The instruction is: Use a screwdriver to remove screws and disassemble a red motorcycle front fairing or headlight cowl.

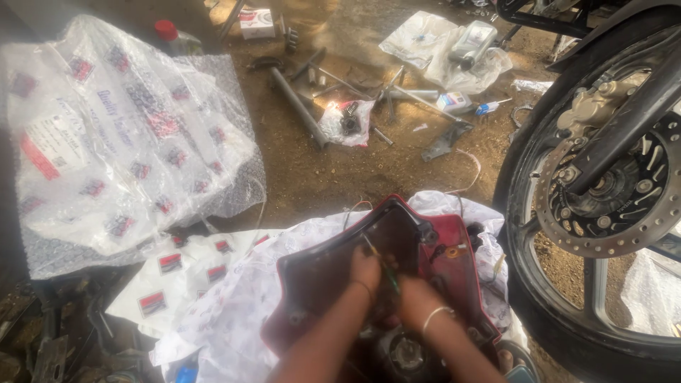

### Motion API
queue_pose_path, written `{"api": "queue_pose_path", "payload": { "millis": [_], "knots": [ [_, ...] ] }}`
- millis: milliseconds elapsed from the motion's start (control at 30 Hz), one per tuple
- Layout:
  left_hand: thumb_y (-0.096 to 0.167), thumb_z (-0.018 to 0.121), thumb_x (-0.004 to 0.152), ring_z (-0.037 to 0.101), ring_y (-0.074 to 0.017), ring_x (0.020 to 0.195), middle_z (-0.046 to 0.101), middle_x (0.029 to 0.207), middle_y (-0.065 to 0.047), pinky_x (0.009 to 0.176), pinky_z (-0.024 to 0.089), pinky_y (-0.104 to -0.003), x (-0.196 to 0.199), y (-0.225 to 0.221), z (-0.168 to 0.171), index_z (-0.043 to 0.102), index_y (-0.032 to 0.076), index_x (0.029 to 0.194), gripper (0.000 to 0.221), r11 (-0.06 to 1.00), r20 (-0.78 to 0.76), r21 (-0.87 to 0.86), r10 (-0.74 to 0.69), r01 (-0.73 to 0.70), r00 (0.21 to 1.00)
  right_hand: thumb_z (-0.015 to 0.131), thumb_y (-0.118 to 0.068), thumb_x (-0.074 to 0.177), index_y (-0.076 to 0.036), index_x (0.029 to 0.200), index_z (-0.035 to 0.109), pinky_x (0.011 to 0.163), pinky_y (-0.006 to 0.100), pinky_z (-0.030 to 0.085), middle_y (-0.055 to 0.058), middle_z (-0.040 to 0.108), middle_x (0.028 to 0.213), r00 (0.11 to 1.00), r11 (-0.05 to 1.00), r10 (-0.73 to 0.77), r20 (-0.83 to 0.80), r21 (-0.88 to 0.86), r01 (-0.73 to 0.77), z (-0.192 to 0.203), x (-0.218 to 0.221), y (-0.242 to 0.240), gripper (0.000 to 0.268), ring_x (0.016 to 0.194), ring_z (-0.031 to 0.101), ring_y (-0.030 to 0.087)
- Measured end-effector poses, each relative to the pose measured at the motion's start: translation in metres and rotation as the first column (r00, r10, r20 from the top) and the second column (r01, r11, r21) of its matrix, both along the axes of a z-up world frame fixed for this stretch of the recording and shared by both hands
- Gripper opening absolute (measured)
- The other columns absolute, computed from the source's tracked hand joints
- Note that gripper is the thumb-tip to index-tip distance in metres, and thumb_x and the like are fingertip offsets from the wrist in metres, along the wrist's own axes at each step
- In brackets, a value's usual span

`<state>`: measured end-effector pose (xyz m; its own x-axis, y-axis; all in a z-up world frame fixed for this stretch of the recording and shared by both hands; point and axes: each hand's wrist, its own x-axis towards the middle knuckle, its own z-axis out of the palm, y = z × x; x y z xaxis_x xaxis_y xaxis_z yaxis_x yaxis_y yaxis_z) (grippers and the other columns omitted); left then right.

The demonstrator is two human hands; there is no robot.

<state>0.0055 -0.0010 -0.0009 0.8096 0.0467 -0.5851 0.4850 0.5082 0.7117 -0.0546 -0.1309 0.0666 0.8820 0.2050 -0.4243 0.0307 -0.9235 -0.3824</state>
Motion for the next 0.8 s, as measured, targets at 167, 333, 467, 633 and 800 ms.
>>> {"api": "queue_pose_path", "payload": {
  "millis": [167, 333, 467, 633, 800],
  "knots": [
    [0.015, 0.067, 0.095, 0.072, -0.027, 0.068, 0.069, 0.09, -0.012, 0.059, 0.055, -0.039, -0.008, 0.008, 0.054, 0.048, 0.004, 0.12, 0.034, 0.989, -0.096, 0.147, 0.041, -0.027, 0.995, 0.062, -0.007, 0.087, -0.008, 0.113, 0.055, 0.075, 0.052, 0.059, 0.02, 0.065, 0.117, 0.957, 0.988, -0.115, 0.265, -0.072, 0.139, 0.001, -0.022, 0.017, 0.027, 0.089, 0.072, 0.041],
    [0.024, 0.075, 0.093, 0.073, -0.0249, 0.064, 0.071, 0.085, -0.015, 0.054, 0.054, -0.036, -0.005, 0.004, 0.053, 0.062, -0.007, 0.108, 0.037, 0.957, -0.145, 0.285, 0.1, -0.056, 0.984, 0.07, -0.02, 0.083, -0.011, 0.115, 0.051, 0.076, 0.054, 0.058, 0.016, 0.065, 0.117, 0.981, 0.972, -0.148, 0.128, -0.166, 0.168, 0.029, -0.022, 0.026, 0.038, 0.09, 0.072, 0.041],
    [0.023, 0.067, 0.097, 0.073, -0.0251, 0.064, 0.072, 0.085, -0.015, 0.055, 0.054, -0.037, 0.001, 0.002, 0.047, 0.066, -0.008, 0.111, 0.035, 0.952, -0.165, 0.306, 0.063, -0.01, 0.984, 0.071, -0.041, 0.087, -0.014, 0.115, 0.056, 0.076, 0.055, 0.056, 0.017, 0.067, 0.11, 0.967, 0.972, -0.212, 0.142, -0.07, 0.223, 0.022, -0.022, 0.021, 0.042, 0.09, 0.07, 0.043],
    [0.017, 0.05, 0.105, 0.073, -0.0263, 0.07, 0.072, 0.089, -0.017, 0.065, 0.062, -0.036, 0.015, -0.009, -0.006, 0.063, -0.009, 0.116, 0.031, 0.982, -0.078, -0.008, 0.188, -0.19, 0.979, 0.061, -0.04, 0.098, -0.007, 0.117, 0.068, 0.056, 0.038, 0.049, 0.013, 0.074, 0.082, 0.782, 0.75, -0.384, -0.491, 0.328, 0.574, 0.035, -0.013, -0.002, 0.039, 0.063, 0.065, 0.024],
    [0.016, 0.045, 0.104, 0.072, -0.0247, 0.068, 0.071, 0.089, -0.014, 0.061, 0.059, -0.036, 0.018, -0.01, -0.006, 0.058, 0.0, 0.128, 0.031, 0.984, -0.044, -0.012, 0.178, -0.179, 0.983, 0.063, -0.021, 0.089, -0.003, 0.114, 0.073, 0.053, 0.035, 0.053, 0.014, 0.076, 0.08, 0.787, 0.718, -0.296, -0.541, 0.418, 0.557, 0.019, -0.011, -0.023, 0.032, 0.059, 0.066, 0.021]
  ]
}}
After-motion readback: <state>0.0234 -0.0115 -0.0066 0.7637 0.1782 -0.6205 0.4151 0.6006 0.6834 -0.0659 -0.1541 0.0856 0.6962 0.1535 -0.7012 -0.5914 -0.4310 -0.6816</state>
